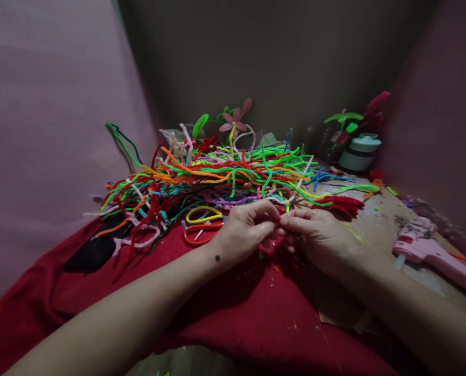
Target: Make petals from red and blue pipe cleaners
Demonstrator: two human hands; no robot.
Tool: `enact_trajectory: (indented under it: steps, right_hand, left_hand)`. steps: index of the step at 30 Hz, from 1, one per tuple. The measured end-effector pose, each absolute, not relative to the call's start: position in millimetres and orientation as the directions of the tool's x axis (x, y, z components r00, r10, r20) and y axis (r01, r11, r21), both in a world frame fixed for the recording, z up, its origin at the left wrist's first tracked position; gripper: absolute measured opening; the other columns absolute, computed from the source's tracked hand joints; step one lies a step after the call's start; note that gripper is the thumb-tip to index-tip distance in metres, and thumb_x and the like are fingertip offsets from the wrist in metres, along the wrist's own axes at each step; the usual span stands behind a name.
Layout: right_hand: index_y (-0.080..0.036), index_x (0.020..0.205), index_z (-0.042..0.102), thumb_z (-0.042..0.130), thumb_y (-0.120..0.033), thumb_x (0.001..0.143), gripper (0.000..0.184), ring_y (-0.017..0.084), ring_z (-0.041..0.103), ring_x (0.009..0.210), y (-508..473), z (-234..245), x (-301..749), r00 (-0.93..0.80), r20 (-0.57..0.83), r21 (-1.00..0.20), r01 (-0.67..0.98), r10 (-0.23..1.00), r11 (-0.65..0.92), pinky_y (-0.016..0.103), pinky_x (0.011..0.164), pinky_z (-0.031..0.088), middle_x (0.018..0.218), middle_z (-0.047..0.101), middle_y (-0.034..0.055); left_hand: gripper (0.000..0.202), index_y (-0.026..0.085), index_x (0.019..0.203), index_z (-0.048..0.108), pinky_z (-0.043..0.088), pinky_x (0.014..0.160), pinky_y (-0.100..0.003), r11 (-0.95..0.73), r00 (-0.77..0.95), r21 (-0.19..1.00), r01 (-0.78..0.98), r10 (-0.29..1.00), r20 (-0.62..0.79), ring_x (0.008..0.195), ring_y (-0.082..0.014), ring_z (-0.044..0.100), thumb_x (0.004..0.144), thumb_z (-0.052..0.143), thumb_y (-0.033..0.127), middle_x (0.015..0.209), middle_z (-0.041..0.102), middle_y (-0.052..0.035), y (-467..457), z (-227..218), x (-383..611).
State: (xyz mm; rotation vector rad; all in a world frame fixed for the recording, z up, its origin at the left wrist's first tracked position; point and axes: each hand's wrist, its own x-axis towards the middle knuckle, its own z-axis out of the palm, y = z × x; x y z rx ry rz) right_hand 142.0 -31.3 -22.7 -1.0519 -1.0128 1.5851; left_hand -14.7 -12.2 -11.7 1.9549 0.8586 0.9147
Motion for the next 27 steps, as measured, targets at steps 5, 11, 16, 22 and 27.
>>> enact_trajectory:
  steps: [5, 11, 16, 22, 27]
  right_hand:
    - [-0.013, 0.054, 0.055, 0.071, -0.019, 0.055, 0.017, 0.006, 0.041, 0.038, -26, -19, 148, -0.285, -0.280, -0.870, -0.329, 0.917, -0.368, 0.019, 0.037, 0.031, 0.048, 0.054, -0.0006]
    - [-0.015, 0.058, 0.056, 0.066, -0.026, 0.066, 0.017, 0.007, 0.043, 0.043, -29, -16, 149, -0.159, -0.062, -0.989, -0.122, 0.985, -0.082, 0.021, 0.042, 0.033, 0.051, 0.052, -0.0024]
    - [-0.015, 0.070, 0.063, 0.058, -0.025, 0.074, 0.011, 0.010, 0.048, 0.055, -39, -10, 146, -0.060, 0.259, -0.880, 0.397, 0.964, 0.261, 0.022, 0.053, 0.036, 0.061, 0.058, -0.0013]
    - [-0.016, 0.068, 0.063, 0.057, -0.020, 0.073, 0.009, 0.010, 0.048, 0.055, -40, -9, 145, -0.059, 0.310, -0.825, 0.479, 0.949, 0.299, 0.022, 0.054, 0.037, 0.060, 0.057, -0.0017]
    - [-0.016, 0.057, 0.053, 0.063, -0.024, 0.066, 0.015, 0.007, 0.037, 0.040, -33, -15, 145, -0.073, -0.068, -0.998, 0.000, 0.995, -0.068, 0.021, 0.038, 0.027, 0.048, 0.048, -0.0044]
  left_hand:
    - [0.027, 0.015, 0.099, 0.061, 0.045, 0.070, -0.028, -0.932, 0.756, 0.155, 0.329, 0.358, 0.548, 0.074, -0.0138, 0.057, 0.083, 0.039, 0.011, 0.080, 0.065, -0.0060, -2, -20, -25]
    - [0.019, 0.013, 0.084, 0.059, 0.046, 0.061, -0.024, -0.476, 0.567, 0.848, 0.235, 0.775, 0.278, 0.064, -0.0110, 0.058, 0.084, 0.049, 0.030, 0.076, 0.062, -0.0044, -7, -3, -20]
    - [0.020, 0.012, 0.073, 0.057, 0.040, 0.050, -0.020, -0.002, 0.617, 0.979, 0.205, 0.777, -0.128, 0.048, -0.0072, 0.052, 0.076, 0.058, 0.032, 0.060, 0.057, 0.0006, -7, 2, -19]
    - [0.013, 0.013, 0.072, 0.059, 0.036, 0.053, -0.020, -0.465, 0.595, 0.780, 0.419, 0.789, 0.151, 0.053, -0.0072, 0.047, 0.078, 0.048, 0.018, 0.059, 0.052, 0.0022, -6, -8, -17]
    - [0.024, 0.013, 0.077, 0.060, 0.036, 0.061, -0.028, -0.818, 0.756, -0.156, 0.554, 0.415, 0.507, 0.063, -0.0129, 0.051, 0.086, 0.039, 0.018, 0.070, 0.058, -0.0043, -12, -12, -20]
